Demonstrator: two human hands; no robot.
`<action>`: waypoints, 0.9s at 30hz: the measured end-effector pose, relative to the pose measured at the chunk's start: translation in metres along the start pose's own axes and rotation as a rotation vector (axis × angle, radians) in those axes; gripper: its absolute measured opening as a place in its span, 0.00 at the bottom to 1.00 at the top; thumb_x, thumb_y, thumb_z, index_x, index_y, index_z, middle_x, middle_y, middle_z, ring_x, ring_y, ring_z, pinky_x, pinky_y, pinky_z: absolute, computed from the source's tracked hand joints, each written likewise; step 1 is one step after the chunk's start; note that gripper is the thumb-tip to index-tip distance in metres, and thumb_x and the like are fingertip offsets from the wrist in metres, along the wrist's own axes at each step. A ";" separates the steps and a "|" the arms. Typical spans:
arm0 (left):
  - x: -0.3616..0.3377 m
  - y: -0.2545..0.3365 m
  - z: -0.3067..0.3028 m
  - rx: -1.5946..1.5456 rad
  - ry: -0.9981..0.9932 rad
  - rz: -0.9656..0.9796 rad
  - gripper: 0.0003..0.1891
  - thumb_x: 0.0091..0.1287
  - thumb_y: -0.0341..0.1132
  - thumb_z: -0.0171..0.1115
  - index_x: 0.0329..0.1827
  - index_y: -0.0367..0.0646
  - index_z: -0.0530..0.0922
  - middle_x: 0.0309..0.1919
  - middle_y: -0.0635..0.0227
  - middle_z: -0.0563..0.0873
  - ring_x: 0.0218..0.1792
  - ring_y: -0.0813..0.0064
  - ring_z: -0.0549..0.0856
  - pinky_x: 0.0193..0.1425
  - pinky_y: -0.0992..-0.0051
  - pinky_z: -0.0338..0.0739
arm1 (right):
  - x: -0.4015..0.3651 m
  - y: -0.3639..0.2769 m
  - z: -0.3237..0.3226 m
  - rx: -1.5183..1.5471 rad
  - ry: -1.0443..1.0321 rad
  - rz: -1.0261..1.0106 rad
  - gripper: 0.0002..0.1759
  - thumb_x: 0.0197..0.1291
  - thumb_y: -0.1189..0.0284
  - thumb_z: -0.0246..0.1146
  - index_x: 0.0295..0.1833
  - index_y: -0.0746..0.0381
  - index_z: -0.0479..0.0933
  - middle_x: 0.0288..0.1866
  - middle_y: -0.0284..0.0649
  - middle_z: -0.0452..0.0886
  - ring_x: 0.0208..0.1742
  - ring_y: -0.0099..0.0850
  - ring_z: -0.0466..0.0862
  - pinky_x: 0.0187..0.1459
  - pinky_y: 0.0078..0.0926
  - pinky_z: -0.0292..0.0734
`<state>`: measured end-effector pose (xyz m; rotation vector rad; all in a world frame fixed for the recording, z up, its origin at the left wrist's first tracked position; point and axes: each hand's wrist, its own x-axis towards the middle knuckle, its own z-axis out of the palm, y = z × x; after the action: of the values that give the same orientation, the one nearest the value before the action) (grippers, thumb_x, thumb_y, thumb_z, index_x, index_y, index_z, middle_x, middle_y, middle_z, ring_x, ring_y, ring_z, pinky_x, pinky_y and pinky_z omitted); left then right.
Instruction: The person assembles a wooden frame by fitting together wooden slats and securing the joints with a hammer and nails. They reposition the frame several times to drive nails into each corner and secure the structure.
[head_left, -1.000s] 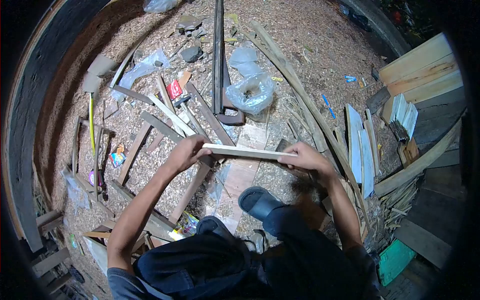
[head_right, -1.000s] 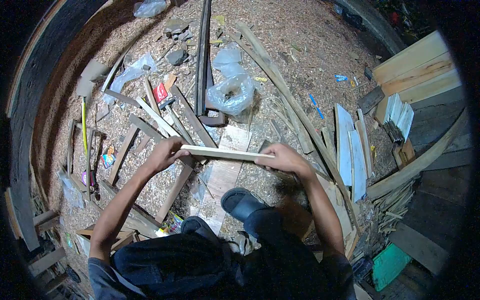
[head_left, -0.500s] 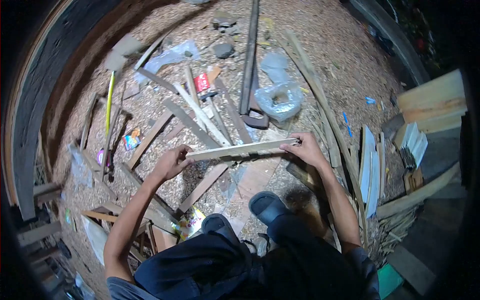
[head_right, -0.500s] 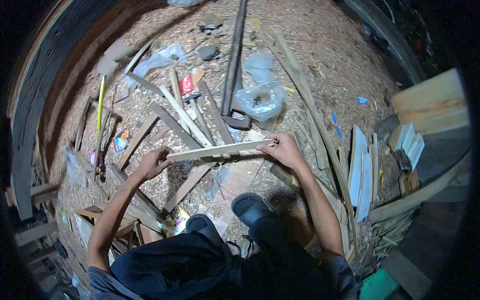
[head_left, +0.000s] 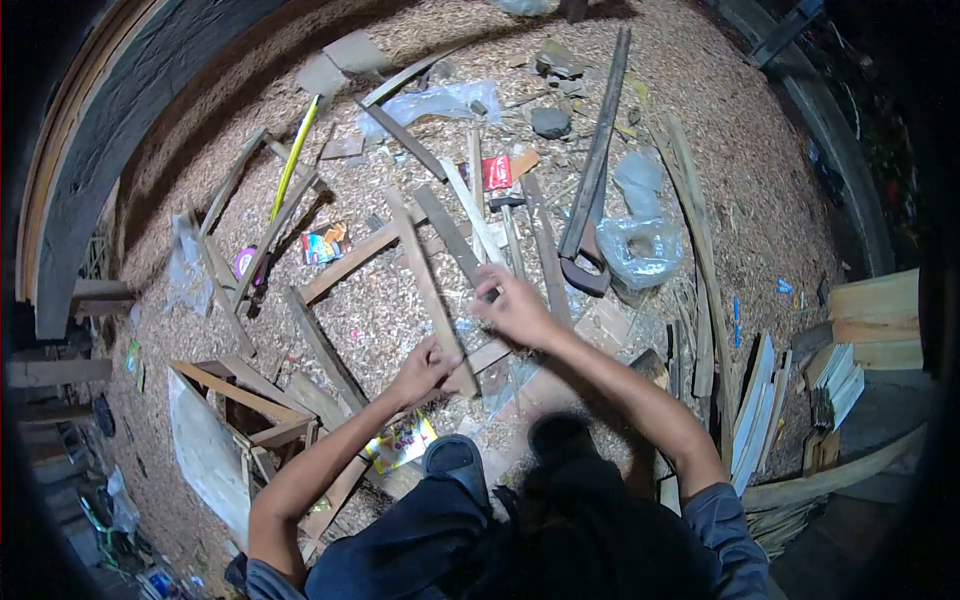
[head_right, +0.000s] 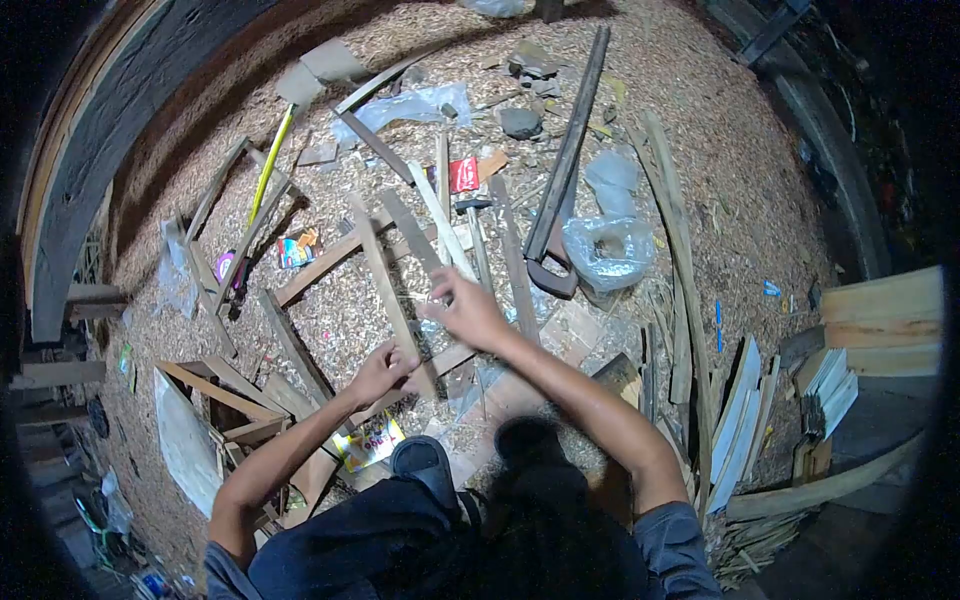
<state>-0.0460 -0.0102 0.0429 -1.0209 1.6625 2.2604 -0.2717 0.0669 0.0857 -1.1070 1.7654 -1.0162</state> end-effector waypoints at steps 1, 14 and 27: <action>0.007 0.000 0.005 -0.187 0.113 0.040 0.19 0.71 0.38 0.63 0.61 0.42 0.71 0.41 0.66 0.81 0.43 0.77 0.84 0.39 0.77 0.83 | -0.009 -0.007 0.013 -0.025 -0.086 -0.016 0.34 0.57 0.57 0.71 0.63 0.62 0.69 0.49 0.47 0.81 0.39 0.37 0.84 0.43 0.35 0.78; 0.032 -0.008 -0.039 0.337 0.240 -0.151 0.16 0.70 0.43 0.63 0.51 0.40 0.80 0.35 0.69 0.85 0.31 0.80 0.83 0.36 0.78 0.79 | -0.038 0.042 0.058 -0.740 -0.056 -0.233 0.22 0.57 0.74 0.60 0.59 0.58 0.72 0.51 0.44 0.76 0.52 0.44 0.78 0.54 0.42 0.74; 0.048 0.022 -0.165 1.584 0.609 0.279 0.21 0.62 0.27 0.56 0.58 0.54 0.78 0.60 0.65 0.76 0.61 0.58 0.76 0.63 0.64 0.76 | -0.045 0.066 0.077 -0.934 0.040 -0.435 0.20 0.60 0.71 0.56 0.59 0.56 0.77 0.48 0.40 0.77 0.50 0.34 0.77 0.50 0.31 0.71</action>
<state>-0.0223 -0.1779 0.0064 -0.9235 2.9036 0.0704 -0.2074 0.1121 0.0075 -2.1150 2.1337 -0.3937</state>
